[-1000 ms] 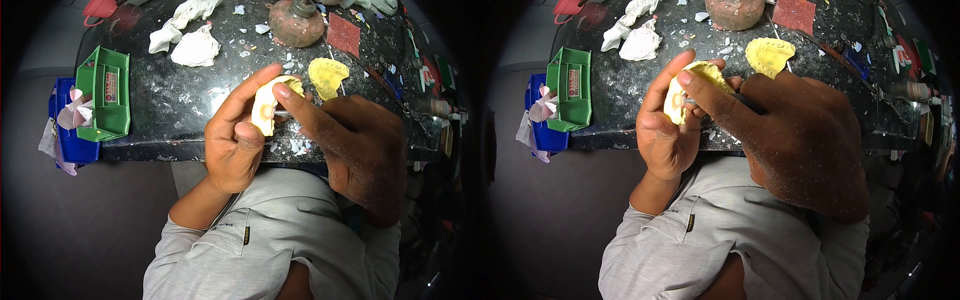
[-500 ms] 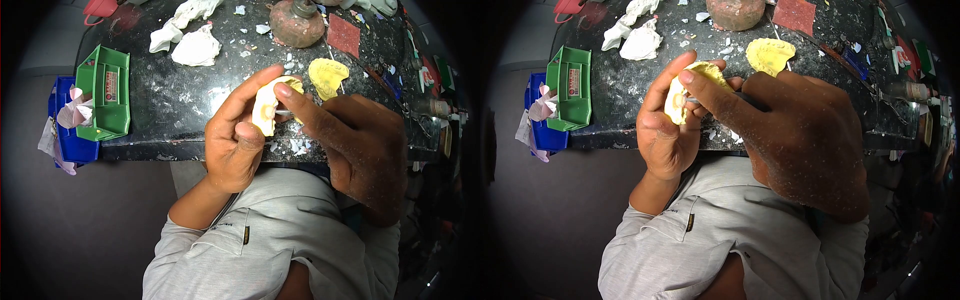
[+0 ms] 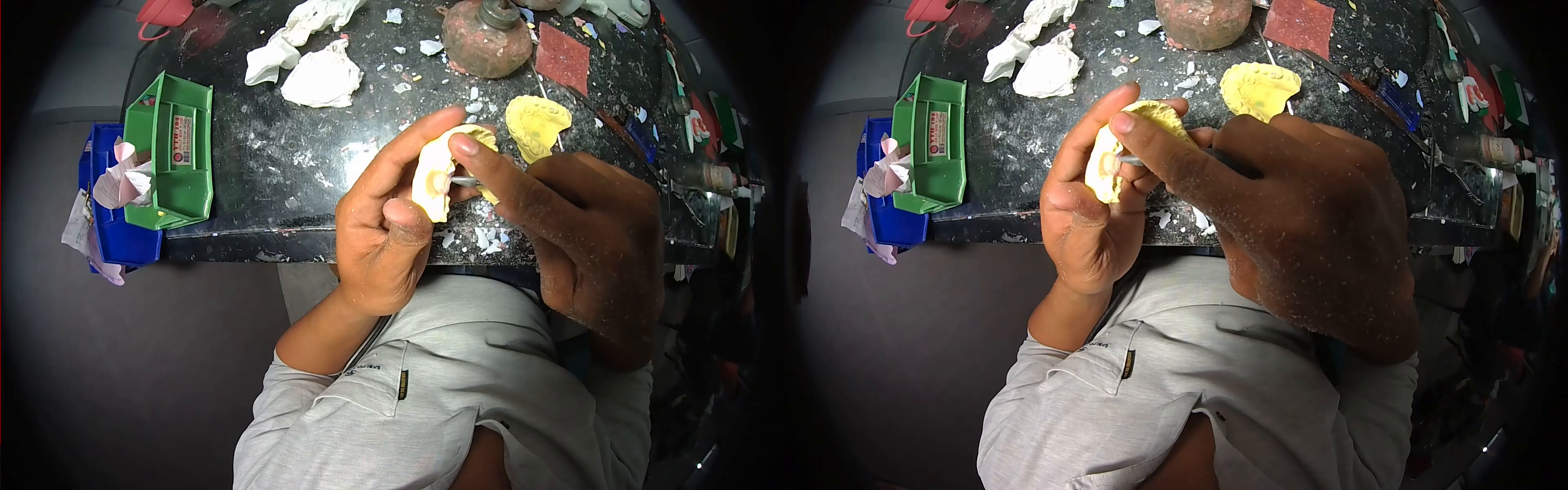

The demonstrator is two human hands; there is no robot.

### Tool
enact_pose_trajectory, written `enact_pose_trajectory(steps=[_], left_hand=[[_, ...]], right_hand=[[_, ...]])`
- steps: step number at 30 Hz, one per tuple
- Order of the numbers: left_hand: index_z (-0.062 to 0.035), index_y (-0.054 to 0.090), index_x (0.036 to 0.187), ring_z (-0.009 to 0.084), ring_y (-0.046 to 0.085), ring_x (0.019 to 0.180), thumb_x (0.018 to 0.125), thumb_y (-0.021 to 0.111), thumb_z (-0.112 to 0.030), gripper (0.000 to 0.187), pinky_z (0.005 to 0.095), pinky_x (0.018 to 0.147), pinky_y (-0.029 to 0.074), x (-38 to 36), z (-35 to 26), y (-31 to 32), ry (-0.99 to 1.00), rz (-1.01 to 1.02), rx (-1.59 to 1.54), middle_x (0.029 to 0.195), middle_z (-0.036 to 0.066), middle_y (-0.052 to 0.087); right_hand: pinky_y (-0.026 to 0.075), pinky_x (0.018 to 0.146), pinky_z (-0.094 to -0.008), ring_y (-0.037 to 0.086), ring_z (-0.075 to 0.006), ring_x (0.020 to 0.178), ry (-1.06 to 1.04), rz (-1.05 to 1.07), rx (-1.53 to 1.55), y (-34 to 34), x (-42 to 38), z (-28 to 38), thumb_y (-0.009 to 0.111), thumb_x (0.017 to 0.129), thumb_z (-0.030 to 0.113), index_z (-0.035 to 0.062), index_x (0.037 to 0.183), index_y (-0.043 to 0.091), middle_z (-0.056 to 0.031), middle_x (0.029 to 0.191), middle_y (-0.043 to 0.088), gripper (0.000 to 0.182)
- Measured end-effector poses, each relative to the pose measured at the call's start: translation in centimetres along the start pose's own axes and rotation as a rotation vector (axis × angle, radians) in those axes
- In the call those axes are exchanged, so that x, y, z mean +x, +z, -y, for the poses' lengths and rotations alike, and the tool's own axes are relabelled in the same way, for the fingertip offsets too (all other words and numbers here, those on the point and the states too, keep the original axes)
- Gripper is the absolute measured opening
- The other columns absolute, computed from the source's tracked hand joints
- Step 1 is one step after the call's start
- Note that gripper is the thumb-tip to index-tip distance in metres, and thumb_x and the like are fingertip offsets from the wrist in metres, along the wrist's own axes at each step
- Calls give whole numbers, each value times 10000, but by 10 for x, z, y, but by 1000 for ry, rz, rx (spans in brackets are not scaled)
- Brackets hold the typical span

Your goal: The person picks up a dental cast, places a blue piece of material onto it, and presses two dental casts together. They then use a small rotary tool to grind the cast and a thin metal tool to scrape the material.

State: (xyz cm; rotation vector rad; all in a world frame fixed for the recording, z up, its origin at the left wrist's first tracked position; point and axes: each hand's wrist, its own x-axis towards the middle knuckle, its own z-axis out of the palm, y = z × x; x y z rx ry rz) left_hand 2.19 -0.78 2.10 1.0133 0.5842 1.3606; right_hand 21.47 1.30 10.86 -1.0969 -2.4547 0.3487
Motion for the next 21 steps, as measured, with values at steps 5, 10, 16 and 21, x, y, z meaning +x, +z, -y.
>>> enact_pose_trajectory(steps=[5,10,16,21], left_hand=[[80,399,1513,244,585,1292,990,565,-574,853,361,1031,545,0,0,-1,2,5,9,1433,206,555],[82,401,1511,243,585,1292,991,565,-574,853,353,1030,544,0,0,-1,-2,2,8,1435,207,554],[77,403,1515,232,590,1283,993,561,-576,851,341,1024,543,0,0,-2,-2,2,15,1431,201,559],[75,402,1517,223,592,1274,992,561,-580,854,336,1016,543,0,-1,-1,-17,2,12,1430,196,563]], right_hand=[[476,522,-309,617,-150,595,-10,-36,22,3,0,0,657,820,-8,139,1329,716,-46,679,612,533],[477,526,-305,616,-148,598,3,-31,40,3,1,0,660,823,-7,138,1332,713,-48,679,609,532],[469,523,-313,616,-150,597,8,-41,53,5,1,2,656,823,-4,146,1334,713,-52,682,612,535],[487,533,-320,620,-152,600,3,-74,62,8,1,1,650,818,-13,156,1344,708,-47,693,627,556]])
